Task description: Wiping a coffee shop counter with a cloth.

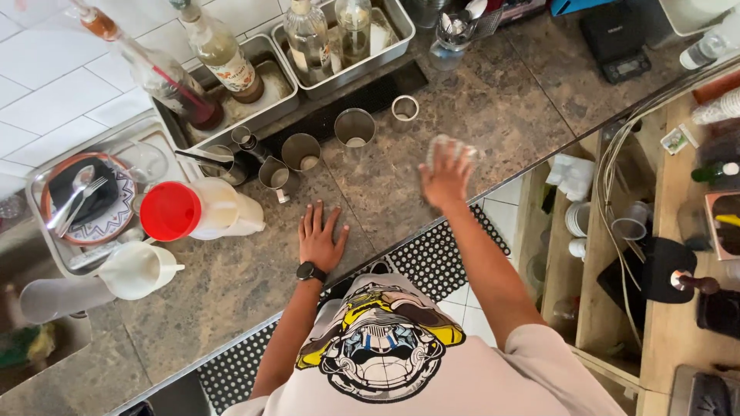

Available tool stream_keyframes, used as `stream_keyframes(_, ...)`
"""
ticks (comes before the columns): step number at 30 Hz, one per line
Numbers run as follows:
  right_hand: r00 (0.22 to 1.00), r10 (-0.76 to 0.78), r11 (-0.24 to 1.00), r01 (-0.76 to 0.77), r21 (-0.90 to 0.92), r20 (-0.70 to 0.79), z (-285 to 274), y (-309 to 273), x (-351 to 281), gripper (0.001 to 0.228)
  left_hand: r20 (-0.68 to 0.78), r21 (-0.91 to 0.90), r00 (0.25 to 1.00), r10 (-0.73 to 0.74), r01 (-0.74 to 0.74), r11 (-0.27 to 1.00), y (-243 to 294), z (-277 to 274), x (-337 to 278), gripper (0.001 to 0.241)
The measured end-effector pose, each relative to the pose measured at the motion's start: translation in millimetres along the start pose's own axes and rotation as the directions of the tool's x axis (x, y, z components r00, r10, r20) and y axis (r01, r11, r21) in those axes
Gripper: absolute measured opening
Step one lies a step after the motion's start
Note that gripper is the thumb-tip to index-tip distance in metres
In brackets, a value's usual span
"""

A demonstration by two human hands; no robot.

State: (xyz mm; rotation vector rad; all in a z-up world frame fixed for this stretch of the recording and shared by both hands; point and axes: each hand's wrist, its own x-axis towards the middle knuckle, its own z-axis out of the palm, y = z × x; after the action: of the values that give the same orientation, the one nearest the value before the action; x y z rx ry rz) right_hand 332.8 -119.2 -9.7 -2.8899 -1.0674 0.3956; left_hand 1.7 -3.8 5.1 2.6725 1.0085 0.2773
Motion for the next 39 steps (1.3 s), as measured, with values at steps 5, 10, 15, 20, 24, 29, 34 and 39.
stream_keyframes(5,0.851,-0.475,0.880,0.456,-0.134,-0.225,63.0,-45.5,-63.6,0.072,0.023,0.000,1.000,-0.004,0.004,1.000,1.9,-2.8,-0.9,0.051)
stream_keyframes(10,0.898,-0.417,0.904,0.426,-0.043,0.141,23.2,-29.4,-94.2,0.069,-0.015,0.013,1.000,0.004,-0.004,1.000,-2.4,5.5,0.1,0.052)
stream_keyframes(15,0.998,-0.033,0.999,0.035,0.040,-0.051,13.1,44.7,-14.0,0.069,-0.019,-0.007,1.000,0.012,-0.012,1.000,0.3,0.1,-0.7,0.049)
stream_keyframes(20,0.998,-0.026,0.999,0.027,0.017,-0.055,-9.5,-3.5,-14.9,0.071,0.003,0.015,1.000,0.002,-0.002,1.000,-2.3,5.9,-1.3,0.051)
stream_keyframes(24,0.878,-0.430,0.903,0.419,-0.097,-0.209,25.1,-48.3,-60.2,0.072,0.017,0.004,1.000,-0.009,0.009,1.000,-2.4,6.3,-1.0,0.051)
stream_keyframes(29,0.750,-0.576,0.815,0.559,-0.154,-0.325,69.0,-12.0,-44.9,0.062,0.011,-0.023,1.000,0.004,-0.004,1.000,-1.5,1.1,3.4,0.050)
stream_keyframes(34,0.972,-0.212,0.975,0.203,-0.095,-0.100,10.3,35.7,-9.3,0.069,0.003,0.000,1.000,0.006,-0.006,1.000,-4.1,7.9,-1.6,0.051)
stream_keyframes(39,0.993,-0.101,0.995,0.102,0.007,-0.058,5.2,-8.5,-8.7,0.075,0.004,-0.025,1.000,0.016,-0.016,1.000,-3.3,4.8,-1.6,0.051)
